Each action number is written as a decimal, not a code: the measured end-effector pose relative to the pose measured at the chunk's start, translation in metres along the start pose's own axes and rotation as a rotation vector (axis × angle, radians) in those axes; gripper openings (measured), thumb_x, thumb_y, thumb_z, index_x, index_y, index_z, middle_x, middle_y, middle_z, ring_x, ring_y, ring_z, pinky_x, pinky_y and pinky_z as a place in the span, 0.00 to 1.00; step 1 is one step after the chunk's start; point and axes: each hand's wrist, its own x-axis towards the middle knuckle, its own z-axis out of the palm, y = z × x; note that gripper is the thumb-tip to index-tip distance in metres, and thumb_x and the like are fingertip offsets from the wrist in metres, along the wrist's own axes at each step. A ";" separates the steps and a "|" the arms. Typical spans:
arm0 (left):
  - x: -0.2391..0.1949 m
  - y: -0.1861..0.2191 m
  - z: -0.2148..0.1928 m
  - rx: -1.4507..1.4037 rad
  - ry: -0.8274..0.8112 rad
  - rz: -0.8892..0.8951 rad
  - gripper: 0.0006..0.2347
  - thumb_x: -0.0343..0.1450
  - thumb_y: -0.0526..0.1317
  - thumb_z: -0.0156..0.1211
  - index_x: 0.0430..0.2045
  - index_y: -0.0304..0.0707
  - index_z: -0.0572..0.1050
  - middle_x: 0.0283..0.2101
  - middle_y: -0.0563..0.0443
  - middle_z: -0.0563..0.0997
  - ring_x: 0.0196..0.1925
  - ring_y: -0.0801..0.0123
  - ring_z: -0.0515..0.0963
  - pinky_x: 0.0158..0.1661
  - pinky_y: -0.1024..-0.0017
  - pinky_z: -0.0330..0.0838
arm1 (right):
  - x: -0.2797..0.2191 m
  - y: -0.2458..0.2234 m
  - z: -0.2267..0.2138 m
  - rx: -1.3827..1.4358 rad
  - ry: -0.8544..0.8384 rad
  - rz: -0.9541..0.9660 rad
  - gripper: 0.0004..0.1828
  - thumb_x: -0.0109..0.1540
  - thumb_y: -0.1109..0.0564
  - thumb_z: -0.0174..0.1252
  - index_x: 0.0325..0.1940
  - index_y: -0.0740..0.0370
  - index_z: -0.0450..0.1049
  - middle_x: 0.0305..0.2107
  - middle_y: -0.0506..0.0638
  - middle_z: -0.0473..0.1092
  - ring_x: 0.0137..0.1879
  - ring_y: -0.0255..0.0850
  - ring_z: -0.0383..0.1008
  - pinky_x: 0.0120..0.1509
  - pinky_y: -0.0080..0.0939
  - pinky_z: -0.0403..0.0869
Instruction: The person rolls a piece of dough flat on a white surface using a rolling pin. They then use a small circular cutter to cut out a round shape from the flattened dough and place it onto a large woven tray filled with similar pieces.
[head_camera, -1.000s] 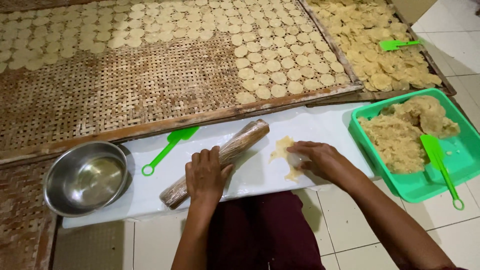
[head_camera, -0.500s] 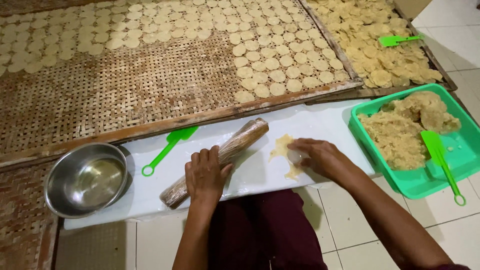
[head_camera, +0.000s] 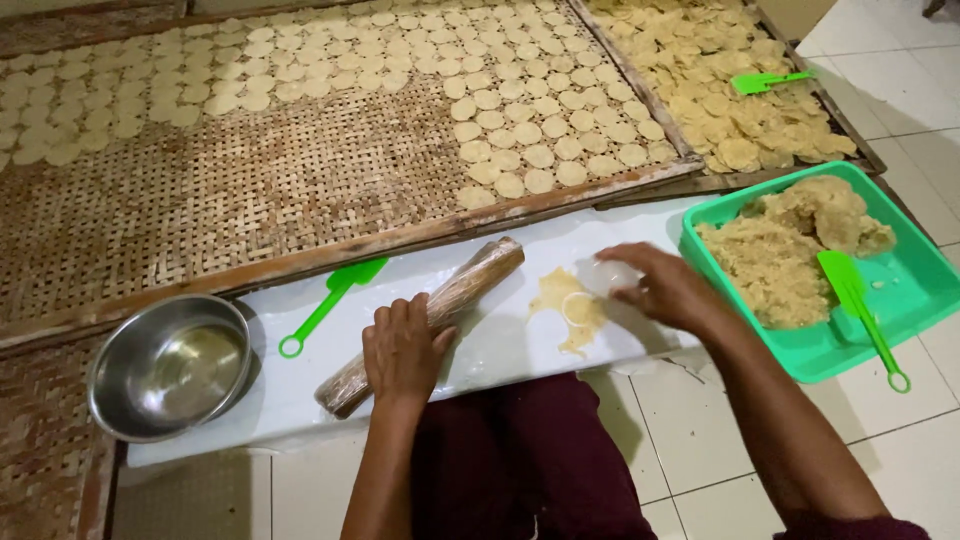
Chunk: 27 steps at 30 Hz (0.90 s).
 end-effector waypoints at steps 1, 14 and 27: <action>-0.001 0.001 -0.003 0.000 0.000 0.003 0.29 0.68 0.62 0.60 0.60 0.48 0.67 0.46 0.53 0.73 0.53 0.59 0.72 0.49 0.59 0.68 | 0.005 0.013 0.001 0.001 0.002 0.001 0.30 0.57 0.58 0.67 0.64 0.46 0.74 0.62 0.57 0.70 0.59 0.65 0.74 0.60 0.58 0.77; -0.003 0.003 -0.005 0.028 0.011 0.002 0.29 0.69 0.62 0.60 0.60 0.48 0.67 0.46 0.54 0.73 0.53 0.60 0.72 0.49 0.60 0.68 | 0.007 0.058 0.028 -0.389 0.231 -0.226 0.31 0.59 0.63 0.57 0.66 0.40 0.72 0.66 0.50 0.64 0.75 0.53 0.59 0.77 0.52 0.61; -0.007 0.008 -0.020 0.002 0.001 0.004 0.28 0.69 0.59 0.62 0.60 0.44 0.68 0.45 0.51 0.74 0.53 0.58 0.73 0.49 0.59 0.69 | 0.008 0.063 0.027 -0.232 0.046 -0.023 0.30 0.61 0.60 0.60 0.65 0.37 0.71 0.67 0.55 0.64 0.68 0.63 0.68 0.70 0.62 0.70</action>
